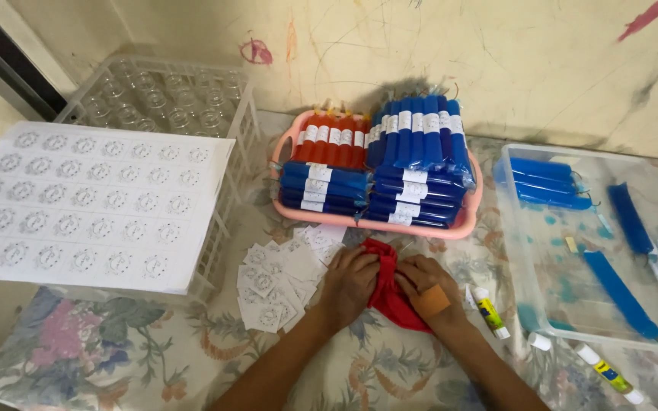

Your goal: The person applies glue to small white labels and attaches them to individual blue liquid pouches.

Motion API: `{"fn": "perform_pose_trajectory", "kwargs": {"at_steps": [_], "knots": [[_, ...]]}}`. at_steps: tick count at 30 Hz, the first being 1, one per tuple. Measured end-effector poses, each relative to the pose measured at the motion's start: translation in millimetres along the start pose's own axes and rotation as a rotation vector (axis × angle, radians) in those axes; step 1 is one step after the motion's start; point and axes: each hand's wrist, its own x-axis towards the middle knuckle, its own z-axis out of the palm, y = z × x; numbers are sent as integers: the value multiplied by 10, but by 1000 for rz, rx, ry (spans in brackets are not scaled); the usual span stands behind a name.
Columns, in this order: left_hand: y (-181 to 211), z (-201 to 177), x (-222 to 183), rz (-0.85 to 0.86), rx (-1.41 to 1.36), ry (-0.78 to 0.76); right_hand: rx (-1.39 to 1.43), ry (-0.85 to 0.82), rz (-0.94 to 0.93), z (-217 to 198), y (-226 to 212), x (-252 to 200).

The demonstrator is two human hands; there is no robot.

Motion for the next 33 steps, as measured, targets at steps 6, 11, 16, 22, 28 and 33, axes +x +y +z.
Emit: {"fn": "perform_pose_trajectory", "kwargs": {"at_steps": [6, 11, 16, 22, 28, 33], "knots": [[34, -261, 76, -28, 181, -21, 53, 13, -10, -345, 135, -288], [181, -500, 143, -10, 34, 62, 118, -51, -20, -471, 170, -348], [168, -225, 67, -15, 15, 47, 30, 34, -34, 6, 133, -86], [49, -260, 73, -3, 147, 81, 73, 82, -84, -118, 202, -235], [41, -393, 104, -62, -5, 88, 35, 47, 24, -306, 366, -420], [16, -604, 144, -80, -165, 57, 125, -32, 26, -466, 288, -181]]}}
